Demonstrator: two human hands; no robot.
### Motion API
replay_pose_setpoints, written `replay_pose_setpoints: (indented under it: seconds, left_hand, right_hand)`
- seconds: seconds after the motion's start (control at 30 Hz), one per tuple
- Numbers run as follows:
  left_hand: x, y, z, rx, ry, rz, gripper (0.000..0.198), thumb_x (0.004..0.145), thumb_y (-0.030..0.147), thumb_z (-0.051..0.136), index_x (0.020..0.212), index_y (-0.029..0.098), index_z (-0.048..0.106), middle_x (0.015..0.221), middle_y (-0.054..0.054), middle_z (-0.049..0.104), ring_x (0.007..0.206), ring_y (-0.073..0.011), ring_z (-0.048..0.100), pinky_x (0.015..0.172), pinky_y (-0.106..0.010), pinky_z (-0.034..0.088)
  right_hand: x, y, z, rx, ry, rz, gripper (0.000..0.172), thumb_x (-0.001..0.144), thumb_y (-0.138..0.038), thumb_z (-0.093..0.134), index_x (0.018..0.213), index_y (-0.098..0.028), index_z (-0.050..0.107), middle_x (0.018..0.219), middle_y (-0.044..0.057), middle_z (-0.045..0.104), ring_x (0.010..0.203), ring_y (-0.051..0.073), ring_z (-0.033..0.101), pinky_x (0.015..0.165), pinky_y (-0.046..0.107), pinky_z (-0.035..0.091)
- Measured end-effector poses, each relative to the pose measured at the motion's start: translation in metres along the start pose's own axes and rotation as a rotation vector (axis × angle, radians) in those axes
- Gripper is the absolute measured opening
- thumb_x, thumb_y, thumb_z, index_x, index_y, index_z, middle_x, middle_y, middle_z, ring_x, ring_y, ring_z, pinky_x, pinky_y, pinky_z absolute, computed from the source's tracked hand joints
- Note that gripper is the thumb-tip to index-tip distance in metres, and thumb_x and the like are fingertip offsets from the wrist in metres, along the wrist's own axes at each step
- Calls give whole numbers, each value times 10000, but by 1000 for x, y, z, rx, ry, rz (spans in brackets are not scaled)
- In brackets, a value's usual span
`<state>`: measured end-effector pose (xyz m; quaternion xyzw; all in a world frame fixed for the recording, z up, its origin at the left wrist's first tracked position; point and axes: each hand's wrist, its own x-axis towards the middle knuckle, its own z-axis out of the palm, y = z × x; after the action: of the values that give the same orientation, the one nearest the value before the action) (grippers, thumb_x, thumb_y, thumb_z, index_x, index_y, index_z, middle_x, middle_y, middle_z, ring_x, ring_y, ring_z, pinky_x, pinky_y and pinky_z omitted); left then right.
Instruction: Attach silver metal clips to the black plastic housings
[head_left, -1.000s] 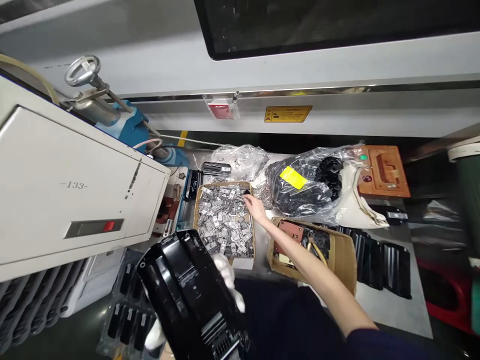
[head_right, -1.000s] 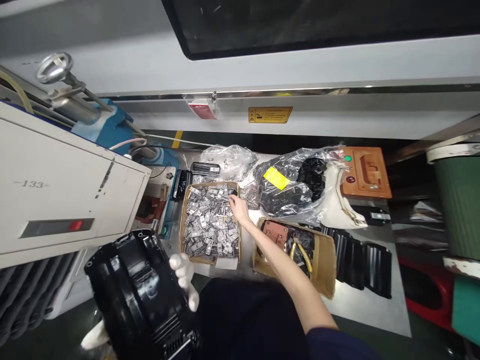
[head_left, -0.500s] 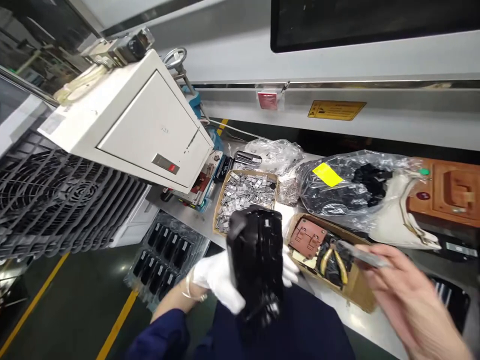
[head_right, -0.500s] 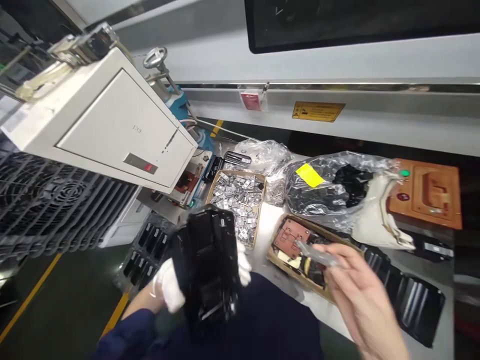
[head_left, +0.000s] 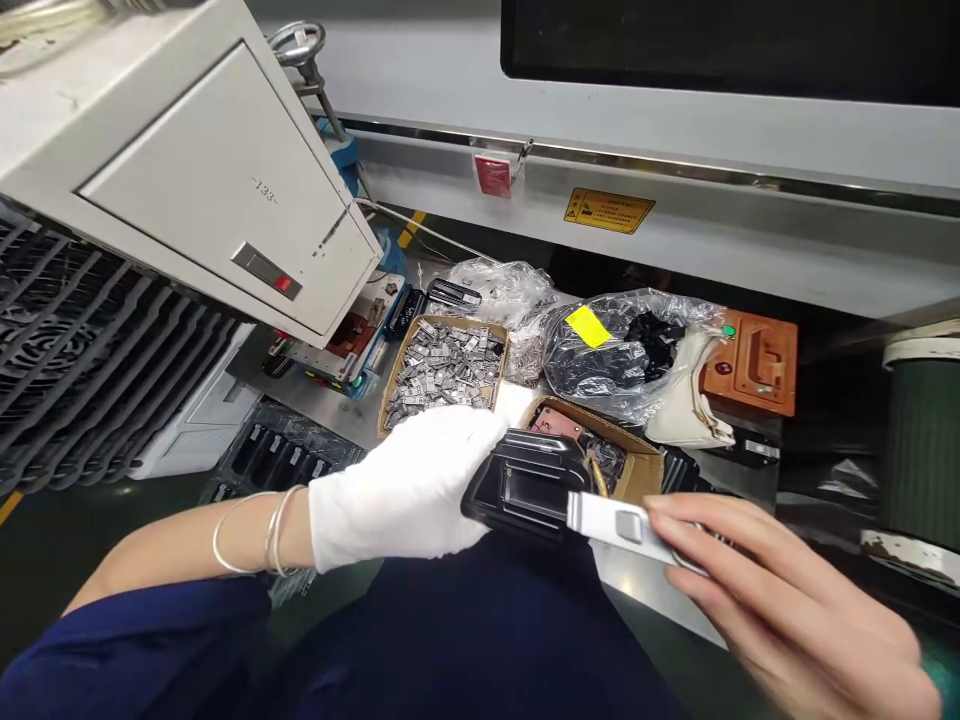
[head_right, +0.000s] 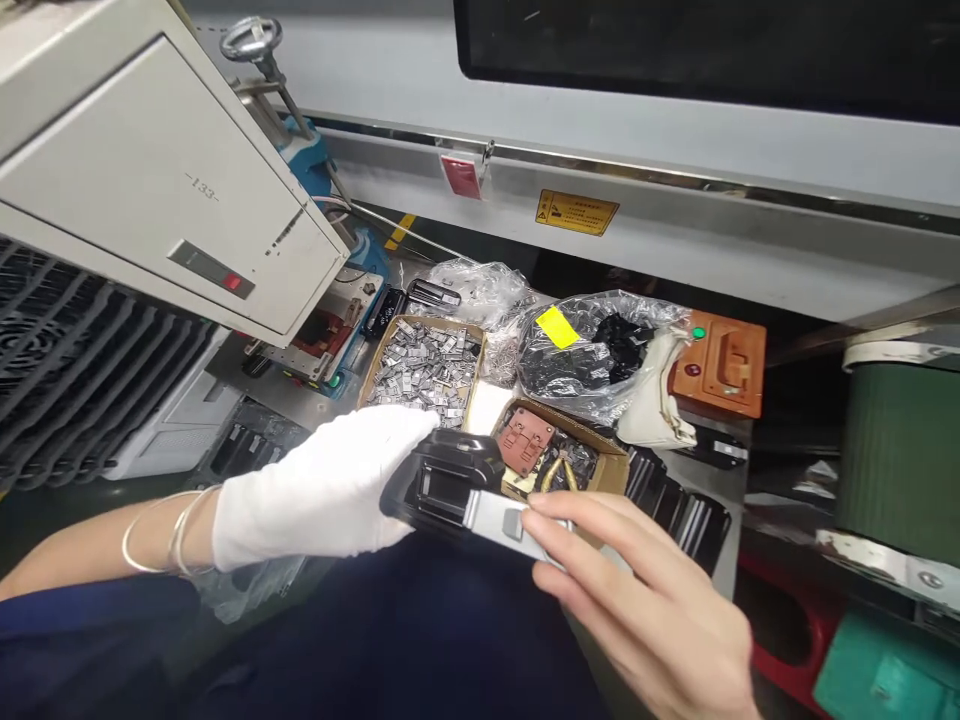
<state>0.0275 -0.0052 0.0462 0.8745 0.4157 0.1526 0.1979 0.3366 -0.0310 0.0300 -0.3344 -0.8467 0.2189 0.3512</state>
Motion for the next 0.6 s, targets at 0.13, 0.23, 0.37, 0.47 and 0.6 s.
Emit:
replay_pose_setpoints:
  seconds: [0.13, 0.23, 0.37, 0.47, 0.6]
  left_hand:
    - [-1, 1, 4, 25, -102, -34, 330, 880, 272, 648, 1185, 169, 579, 1112, -79, 684, 962, -248, 687, 864, -370, 570]
    - [5, 5, 12, 64, -188, -47, 312, 821, 206, 648, 1123, 152, 590, 1068, -80, 666, 928, -267, 667, 853, -402, 568]
    - [11, 4, 26, 224, -195, 42, 557, 739, 147, 642, 1278, 29, 570, 1128, -179, 678, 998, -373, 680, 898, -500, 587]
    - [2, -5, 31, 354, -161, 136, 516, 738, 87, 586, 1240, -29, 599, 1108, -244, 696, 991, -415, 700, 900, -550, 594]
    - [-3, -12, 53, 161, -24, 35, 512, 809, 208, 598, 1310, 109, 635, 1243, -214, 730, 1145, -415, 715, 1029, -581, 577]
  right_hand:
    - [-4, 3, 6, -26, -39, -71, 477, 1053, 47, 552, 1494, -130, 578, 1239, 101, 660, 1160, 171, 631, 1039, 269, 505]
    - [-5, -10, 18, -155, -87, -147, 361, 1044, 45, 582, 1399, -18, 615, 1243, 174, 695, 1209, 237, 631, 1037, 360, 502]
    - [6, -32, 42, -280, -89, -211, 277, 1048, 42, 550, 1308, 36, 646, 1207, 198, 751, 1099, 298, 706, 972, 439, 545]
    - [16, -35, 57, -385, -78, -247, 362, 1047, 86, 394, 1248, 17, 686, 1170, 157, 778, 1034, 274, 743, 952, 410, 579]
    - [20, -23, 73, -261, 22, -159, 355, 1134, -60, 380, 1160, -84, 733, 1146, 81, 792, 1008, 184, 729, 886, 310, 593]
